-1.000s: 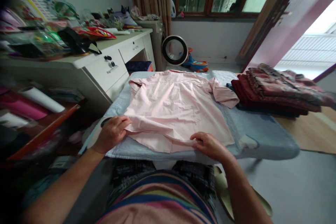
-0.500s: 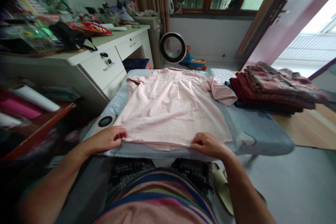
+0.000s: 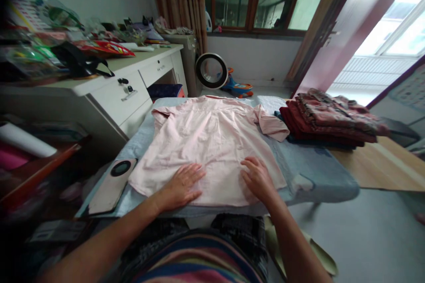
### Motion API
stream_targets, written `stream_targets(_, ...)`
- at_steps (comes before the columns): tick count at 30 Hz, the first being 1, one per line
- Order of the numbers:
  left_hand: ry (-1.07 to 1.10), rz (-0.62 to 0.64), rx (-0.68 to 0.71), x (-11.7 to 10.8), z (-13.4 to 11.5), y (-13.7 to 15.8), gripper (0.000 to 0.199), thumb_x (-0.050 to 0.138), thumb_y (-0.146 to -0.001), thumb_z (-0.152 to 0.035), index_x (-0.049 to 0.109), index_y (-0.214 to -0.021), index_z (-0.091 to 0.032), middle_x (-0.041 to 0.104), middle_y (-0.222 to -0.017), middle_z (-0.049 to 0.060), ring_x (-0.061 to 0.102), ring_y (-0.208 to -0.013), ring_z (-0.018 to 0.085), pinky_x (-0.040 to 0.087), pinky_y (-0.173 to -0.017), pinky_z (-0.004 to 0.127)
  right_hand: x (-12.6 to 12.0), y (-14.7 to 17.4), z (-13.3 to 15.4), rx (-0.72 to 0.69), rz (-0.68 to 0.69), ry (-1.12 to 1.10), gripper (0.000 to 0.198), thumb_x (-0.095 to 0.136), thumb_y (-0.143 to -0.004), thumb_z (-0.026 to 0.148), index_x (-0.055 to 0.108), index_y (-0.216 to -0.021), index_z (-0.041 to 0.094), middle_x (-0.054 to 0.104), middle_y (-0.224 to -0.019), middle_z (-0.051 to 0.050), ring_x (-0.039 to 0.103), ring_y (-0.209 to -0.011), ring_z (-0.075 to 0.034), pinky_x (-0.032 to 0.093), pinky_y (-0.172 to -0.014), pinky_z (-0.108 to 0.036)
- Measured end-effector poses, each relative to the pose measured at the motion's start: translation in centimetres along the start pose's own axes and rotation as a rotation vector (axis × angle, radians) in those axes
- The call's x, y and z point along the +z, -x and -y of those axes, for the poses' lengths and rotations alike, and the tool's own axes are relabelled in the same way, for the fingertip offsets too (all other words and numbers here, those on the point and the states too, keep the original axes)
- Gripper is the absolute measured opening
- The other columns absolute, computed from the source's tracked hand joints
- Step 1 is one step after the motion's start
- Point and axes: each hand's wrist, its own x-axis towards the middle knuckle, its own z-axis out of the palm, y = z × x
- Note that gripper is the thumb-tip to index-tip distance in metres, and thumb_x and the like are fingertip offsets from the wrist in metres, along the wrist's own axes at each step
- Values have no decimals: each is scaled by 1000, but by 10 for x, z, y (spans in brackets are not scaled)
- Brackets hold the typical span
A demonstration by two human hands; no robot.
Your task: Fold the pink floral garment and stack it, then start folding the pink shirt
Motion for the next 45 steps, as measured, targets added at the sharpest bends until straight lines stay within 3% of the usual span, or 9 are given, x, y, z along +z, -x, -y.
stream_targets(3, -52, 24, 38, 7, -7, 5, 65, 60, -90, -49, 45, -148, -24, 40, -157, 14, 35, -146, 32, 30, -118, 52, 8, 6, -25, 33, -67, 163, 37, 53, -86, 32, 70, -114, 16, 62, -133, -17, 57, -122, -30, 43, -105, -44)
stream_targets(9, -117, -137, -22, 2, 17, -10, 54, 50, -97, -45, 47, -147, -25, 49, -151, 11, 46, -138, 27, 36, -114, 44, -9, -5, -43, 71, 12, 148, 35, 41, -95, 33, 71, -103, 16, 71, -112, -13, 65, -106, -24, 49, -99, -38)
stream_targets(13, -182, -172, -85, 9, 41, -21, 53, 49, -97, -46, 50, -145, -25, 48, -153, 11, 40, -142, 29, 31, -116, 46, -7, -25, -54, 9, -68, 232, 46, 40, -96, 31, 59, -134, 13, 52, -146, -18, 47, -136, -29, 39, -113, -45)
stream_targets(17, -210, -116, -168, 19, 48, -9, 58, 50, -95, -54, 47, -148, -32, 41, -158, 8, 33, -146, 33, 26, -117, 53, 8, -22, -71, 46, 60, 413, 54, 41, -97, 37, 52, -142, 11, 45, -153, -19, 35, -145, -31, 32, -117, -49)
stream_targets(24, -230, -77, -422, -17, 57, 4, 52, 47, -95, -55, 60, -136, -25, 55, -144, 16, 51, -131, 37, 43, -101, 54, -12, -26, -66, 45, 121, 476, 39, 40, -99, 31, 64, -123, 12, 65, -128, -21, 56, -126, -31, 43, -105, -45)
stream_targets(27, -230, -137, -369, -35, 61, -19, 39, 39, -101, -38, 64, -126, -21, 65, -132, 13, 59, -122, 30, 46, -99, 47, -16, -60, -48, 140, 106, 455, 39, 33, -101, 27, 68, -107, 11, 72, -103, -21, 68, -103, -29, 48, -95, -42)
stream_targets(34, -108, -50, -56, -2, 29, -67, 52, 47, -97, -46, 50, -144, -23, 46, -154, 10, 37, -144, 30, 28, -117, 53, 44, -105, 5, -11, 156, 358, 53, 41, -98, 38, 46, -147, 17, 37, -159, -12, 29, -148, -29, 24, -118, -47)
stream_targets(38, -73, -41, -61, 13, 23, -57, 65, 48, -94, -58, 39, -152, -30, 34, -161, 9, 26, -149, 34, 21, -118, 58, 55, -94, 5, -10, 267, 349, 57, 38, -99, 48, 41, -151, 25, 30, -163, -7, 25, -149, -31, 20, -117, -55)
stream_targets(45, -126, -29, -222, 10, 35, -22, 81, 53, -81, -77, 43, -150, -36, 31, -162, 15, 23, -147, 47, 21, -112, 68, 37, -78, -34, 79, 164, 468, 58, 38, -99, 50, 45, -148, 19, 36, -158, -16, 32, -145, -34, 25, -114, -52)
